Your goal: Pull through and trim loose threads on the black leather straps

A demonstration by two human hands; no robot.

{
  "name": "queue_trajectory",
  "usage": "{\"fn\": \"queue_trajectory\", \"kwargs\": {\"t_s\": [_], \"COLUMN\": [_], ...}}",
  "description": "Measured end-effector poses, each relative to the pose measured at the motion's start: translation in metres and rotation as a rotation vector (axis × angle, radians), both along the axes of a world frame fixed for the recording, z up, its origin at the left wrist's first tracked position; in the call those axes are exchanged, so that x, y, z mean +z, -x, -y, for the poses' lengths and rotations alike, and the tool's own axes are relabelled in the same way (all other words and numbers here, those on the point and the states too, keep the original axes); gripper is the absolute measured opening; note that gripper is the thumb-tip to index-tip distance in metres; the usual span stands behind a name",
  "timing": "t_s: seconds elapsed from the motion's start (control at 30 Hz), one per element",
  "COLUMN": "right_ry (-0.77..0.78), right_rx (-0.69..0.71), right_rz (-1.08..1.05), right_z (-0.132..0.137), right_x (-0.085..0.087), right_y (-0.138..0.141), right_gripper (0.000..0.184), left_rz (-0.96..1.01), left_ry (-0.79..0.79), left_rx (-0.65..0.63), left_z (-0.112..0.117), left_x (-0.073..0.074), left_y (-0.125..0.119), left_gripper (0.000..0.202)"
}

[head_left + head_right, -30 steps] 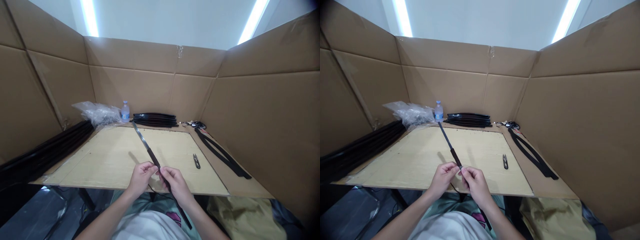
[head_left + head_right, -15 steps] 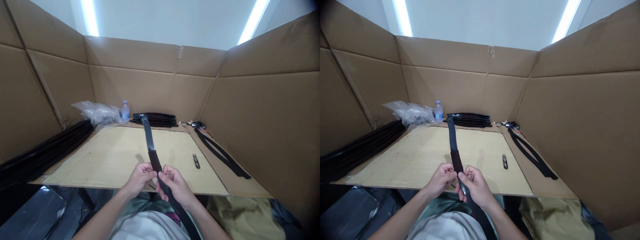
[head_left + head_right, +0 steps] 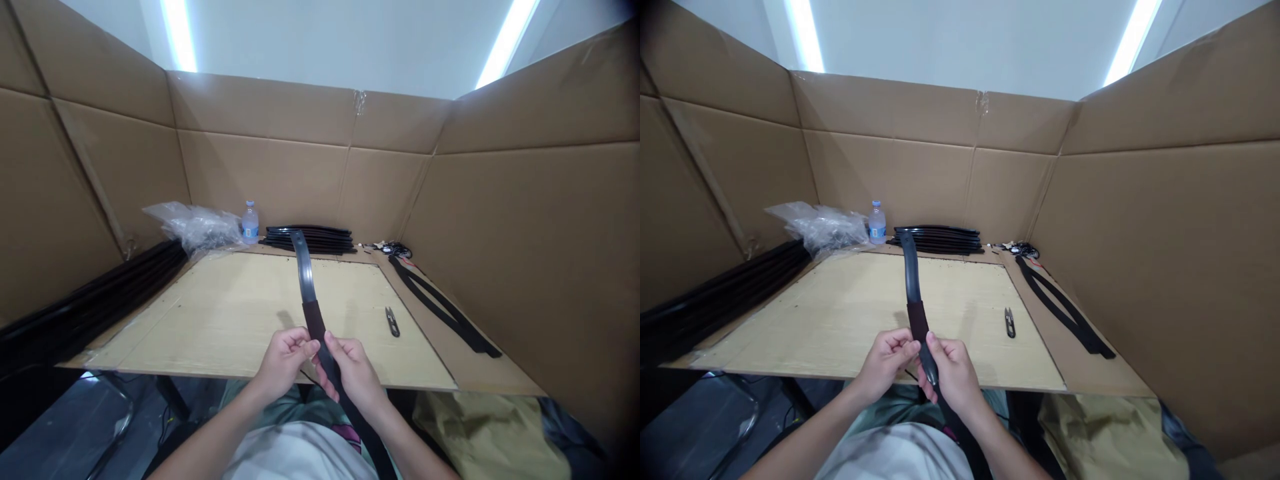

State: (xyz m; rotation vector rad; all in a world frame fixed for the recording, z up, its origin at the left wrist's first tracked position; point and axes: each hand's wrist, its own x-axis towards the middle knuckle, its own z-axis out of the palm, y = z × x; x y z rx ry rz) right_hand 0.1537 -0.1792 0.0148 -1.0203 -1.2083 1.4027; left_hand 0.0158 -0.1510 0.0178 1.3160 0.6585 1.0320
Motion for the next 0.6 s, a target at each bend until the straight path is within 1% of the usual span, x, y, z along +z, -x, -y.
{"fn": "queue_trajectory", "kwargs": {"t_s": [0.13,0.27,0.47,0.6], "right_ry": [0.004,0.006,-0.006,-0.022], "right_rx": [0.001,0.022,0.026,0.039], "right_rz": [-0.026,-0.074,-0.106,-0.040], "right_z": [0.0015,0.0023,-0.0023,-0.0021], "right_x": [0.0028,0.0041,0.0013,0.0068], "right_y": [0.0006,0.0011,-0.0010,-0.0060], "right_gripper": [0.058,0.056,0.046,0.040], "left_rz": [0.027,0.058,0.082,0.092], "left_ry": [0.028,0.029,0.063,0.085], "left_rx": [-0.004,-0.020,0.051,0.138], "left_z": [0.0026,0.0027,-0.0008,-0.0050], "left_x": [0.0023,0.0021,0.0018,0.0014], "left_y": [-0.0031,-0.0047,-0.0042,-0.0019], "left_gripper": [0.034,0.031,0.030,0.031]}}
